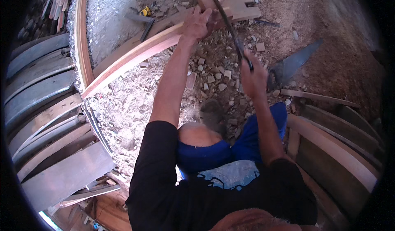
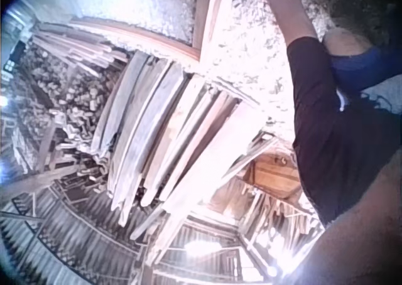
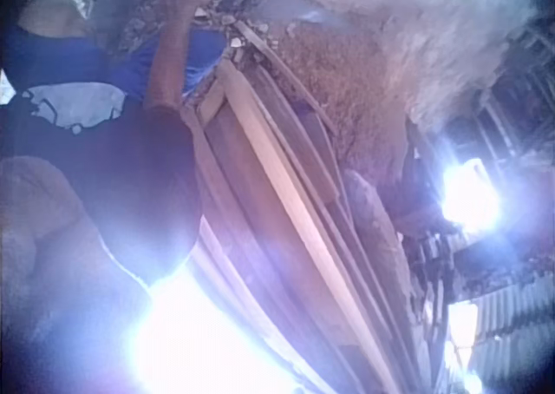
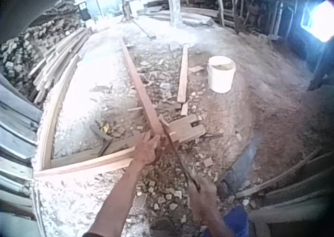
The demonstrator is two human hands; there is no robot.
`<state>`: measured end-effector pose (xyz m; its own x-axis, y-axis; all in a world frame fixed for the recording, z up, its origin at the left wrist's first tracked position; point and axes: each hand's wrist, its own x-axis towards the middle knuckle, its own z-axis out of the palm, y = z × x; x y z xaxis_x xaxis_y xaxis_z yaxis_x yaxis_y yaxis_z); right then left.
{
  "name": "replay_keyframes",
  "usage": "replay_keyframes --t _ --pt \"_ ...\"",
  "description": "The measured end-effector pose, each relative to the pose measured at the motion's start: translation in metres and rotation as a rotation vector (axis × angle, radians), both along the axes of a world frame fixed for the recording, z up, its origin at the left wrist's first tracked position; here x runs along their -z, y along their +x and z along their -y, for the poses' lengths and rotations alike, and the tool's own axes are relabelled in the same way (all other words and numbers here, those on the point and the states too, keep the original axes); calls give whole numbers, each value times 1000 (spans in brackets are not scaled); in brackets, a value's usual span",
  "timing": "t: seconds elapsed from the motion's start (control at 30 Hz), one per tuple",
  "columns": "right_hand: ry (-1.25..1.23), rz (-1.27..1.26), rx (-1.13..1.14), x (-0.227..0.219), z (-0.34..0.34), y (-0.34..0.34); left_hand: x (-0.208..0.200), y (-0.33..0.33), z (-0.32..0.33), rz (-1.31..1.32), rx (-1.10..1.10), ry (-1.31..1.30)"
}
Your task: The person kneels on the ground and uses a hand saw to cut a wooden plank, then uses a hammer to drive nails into the frame to join the pieces. The person adjusts the plank and continues hammering to secure the joint.
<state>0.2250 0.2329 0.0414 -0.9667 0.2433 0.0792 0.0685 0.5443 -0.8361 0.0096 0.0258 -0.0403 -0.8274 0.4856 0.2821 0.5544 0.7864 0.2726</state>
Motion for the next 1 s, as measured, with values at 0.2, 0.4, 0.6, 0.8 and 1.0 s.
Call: replay_keyframes --t 0.2,0.4,0.6,0.8,1.0 --pt "-45 24 -18 0 0 21 -6 5 6 182 -37 -19" --pt "82 38 -30 -10 23 -4 -5 10 -3 52 -41 74" --pt "-25 43 -19 -15 9 22 15 -2 12 55 -11 127" --pt "84 73 70 2 28 -50 -8 7 5 27 -12 114" --pt "55 81 -3 -2 21 -52 0 6 11 79 13 183"
